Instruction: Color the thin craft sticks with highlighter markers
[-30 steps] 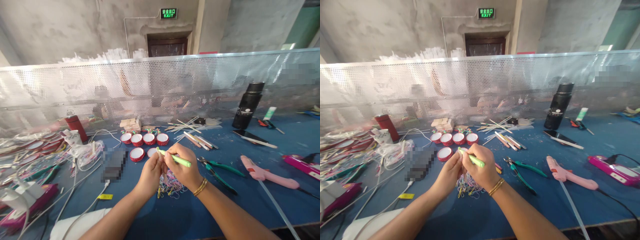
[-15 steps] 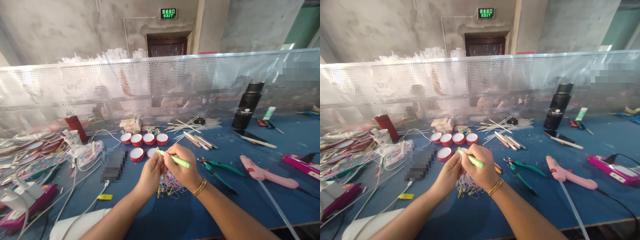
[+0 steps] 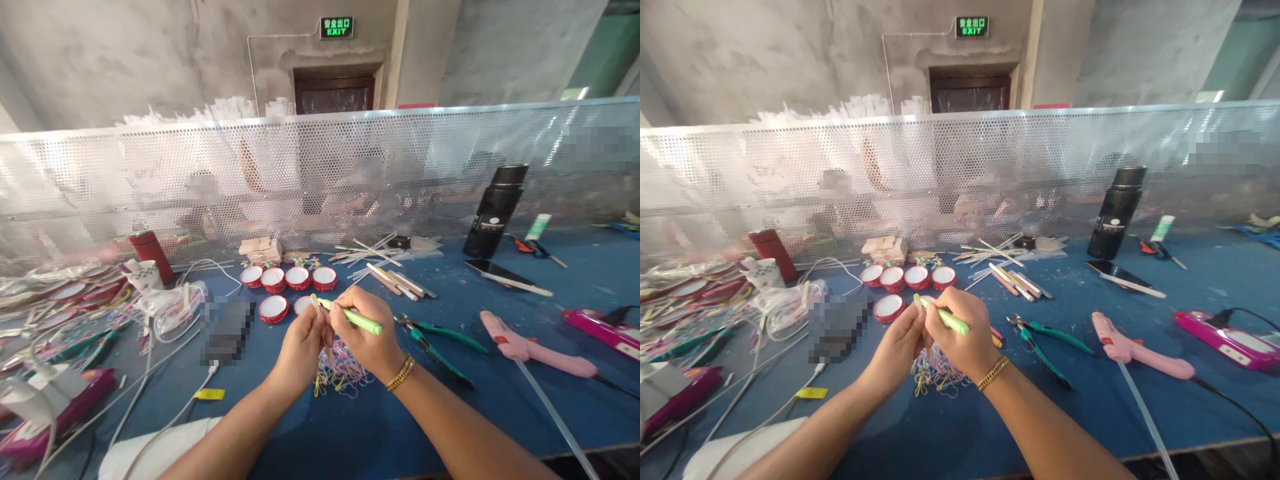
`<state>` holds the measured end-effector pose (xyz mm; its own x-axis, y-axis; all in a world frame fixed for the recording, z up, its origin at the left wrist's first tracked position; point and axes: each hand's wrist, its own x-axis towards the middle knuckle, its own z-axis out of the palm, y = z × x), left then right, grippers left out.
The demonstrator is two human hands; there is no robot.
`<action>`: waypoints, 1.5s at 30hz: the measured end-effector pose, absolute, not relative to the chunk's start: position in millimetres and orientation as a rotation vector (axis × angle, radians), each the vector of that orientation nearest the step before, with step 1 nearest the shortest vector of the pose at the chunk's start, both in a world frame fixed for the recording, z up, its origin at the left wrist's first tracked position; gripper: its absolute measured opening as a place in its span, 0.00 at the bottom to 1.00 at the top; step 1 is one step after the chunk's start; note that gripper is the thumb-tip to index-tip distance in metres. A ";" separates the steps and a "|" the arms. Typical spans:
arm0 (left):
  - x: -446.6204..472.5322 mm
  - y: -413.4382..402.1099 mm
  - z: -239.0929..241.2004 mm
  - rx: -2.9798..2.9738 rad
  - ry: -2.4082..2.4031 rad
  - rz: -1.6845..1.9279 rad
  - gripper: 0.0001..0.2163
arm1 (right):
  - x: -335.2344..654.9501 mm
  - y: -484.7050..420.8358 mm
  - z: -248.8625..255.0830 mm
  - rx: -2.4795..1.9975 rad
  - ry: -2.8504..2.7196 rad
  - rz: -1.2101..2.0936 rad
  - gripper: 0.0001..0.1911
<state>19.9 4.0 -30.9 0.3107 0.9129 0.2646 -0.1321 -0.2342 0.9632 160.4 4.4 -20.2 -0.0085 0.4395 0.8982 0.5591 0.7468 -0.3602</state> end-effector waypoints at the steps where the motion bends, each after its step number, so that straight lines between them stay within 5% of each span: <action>1: 19.8 4.0 -31.0 1.459 0.757 1.177 0.19 | 160.5 4.4 -20.2 -0.810 -1.635 -0.116 0.10; 45: 21.1 2.5 -29.5 1.457 0.790 1.181 0.20 | 158.6 4.2 -20.4 -0.787 -1.663 -0.183 0.10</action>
<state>21.1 2.5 -29.5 0.2948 0.9210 0.2547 -0.1165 -0.2299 0.9662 158.6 4.2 -20.4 -0.0435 0.3924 0.9188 0.5832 0.7566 -0.2956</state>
